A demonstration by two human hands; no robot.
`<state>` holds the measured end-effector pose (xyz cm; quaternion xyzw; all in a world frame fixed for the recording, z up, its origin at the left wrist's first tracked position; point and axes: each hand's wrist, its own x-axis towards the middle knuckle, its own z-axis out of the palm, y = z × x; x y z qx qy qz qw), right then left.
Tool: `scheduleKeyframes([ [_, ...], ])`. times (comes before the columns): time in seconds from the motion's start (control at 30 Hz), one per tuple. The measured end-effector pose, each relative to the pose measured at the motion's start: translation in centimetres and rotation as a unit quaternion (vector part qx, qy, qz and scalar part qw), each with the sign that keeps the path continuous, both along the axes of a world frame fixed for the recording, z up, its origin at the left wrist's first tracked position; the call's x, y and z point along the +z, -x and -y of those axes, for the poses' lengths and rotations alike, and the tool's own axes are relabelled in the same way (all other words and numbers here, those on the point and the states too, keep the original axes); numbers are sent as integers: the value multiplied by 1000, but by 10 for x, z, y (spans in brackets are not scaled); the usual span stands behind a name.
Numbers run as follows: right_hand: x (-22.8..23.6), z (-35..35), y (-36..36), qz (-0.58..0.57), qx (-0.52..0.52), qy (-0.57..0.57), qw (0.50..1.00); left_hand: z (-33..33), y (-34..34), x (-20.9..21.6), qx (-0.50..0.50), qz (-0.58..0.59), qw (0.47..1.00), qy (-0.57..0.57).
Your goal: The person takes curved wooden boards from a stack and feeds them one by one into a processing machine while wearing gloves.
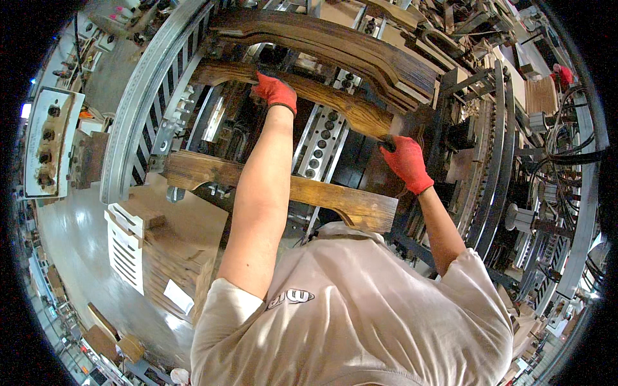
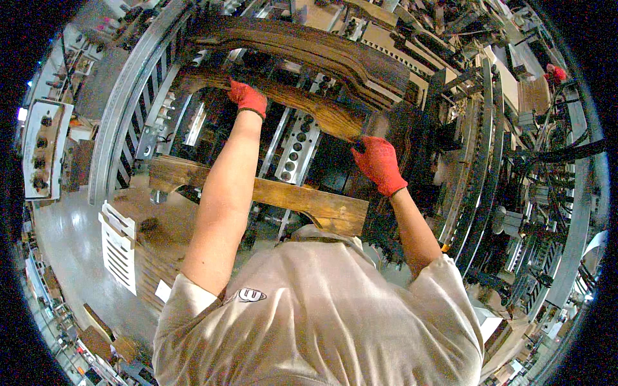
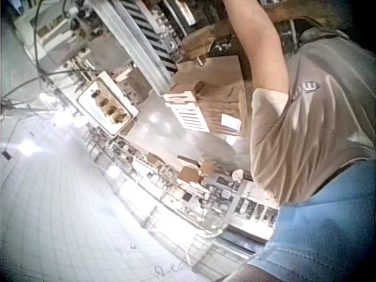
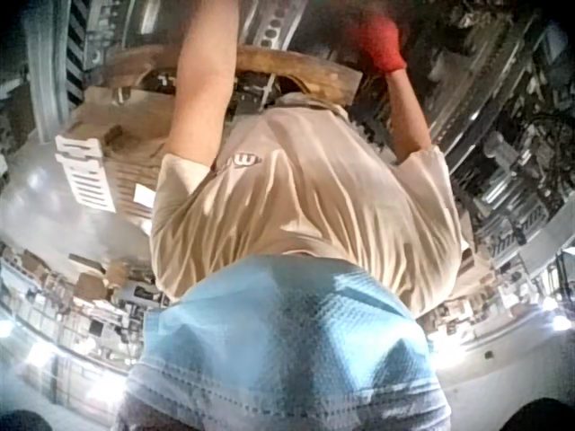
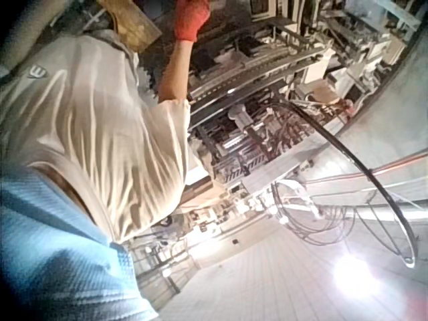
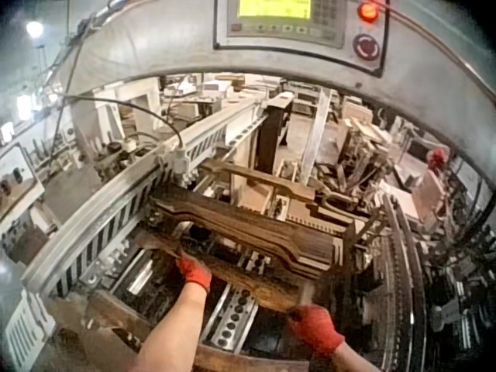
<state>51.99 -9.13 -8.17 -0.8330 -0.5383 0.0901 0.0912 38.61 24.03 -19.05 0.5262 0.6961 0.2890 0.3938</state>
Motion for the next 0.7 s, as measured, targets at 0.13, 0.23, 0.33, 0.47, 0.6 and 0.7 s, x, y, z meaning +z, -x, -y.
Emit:
scheduleKeyframes([
  [0.13, -2, 3, -2, -2, 7, -18, 1000, 2, -7, -1, 193, 289, 938, 7],
  [0.23, 0, 1, -4, -11, 10, -13, 1000, 3, -13, 1, 207, 282, 937, 3],
  [0.33, -13, 3, -9, -6, 4, -7, 1000, 5, -14, 3, 230, 318, 920, -21],
  [0.47, -10, 2, -6, 15, 22, -38, 999, 6, -10, 3, 251, 336, 907, -31],
  [0.6, -2, 1, -2, -43, -5, -27, 999, 2, -9, 5, 248, 339, 907, -33],
  [0.7, -13, 2, -8, 7, 31, -80, 996, 7, -12, 18, 239, 334, 911, -17],
])
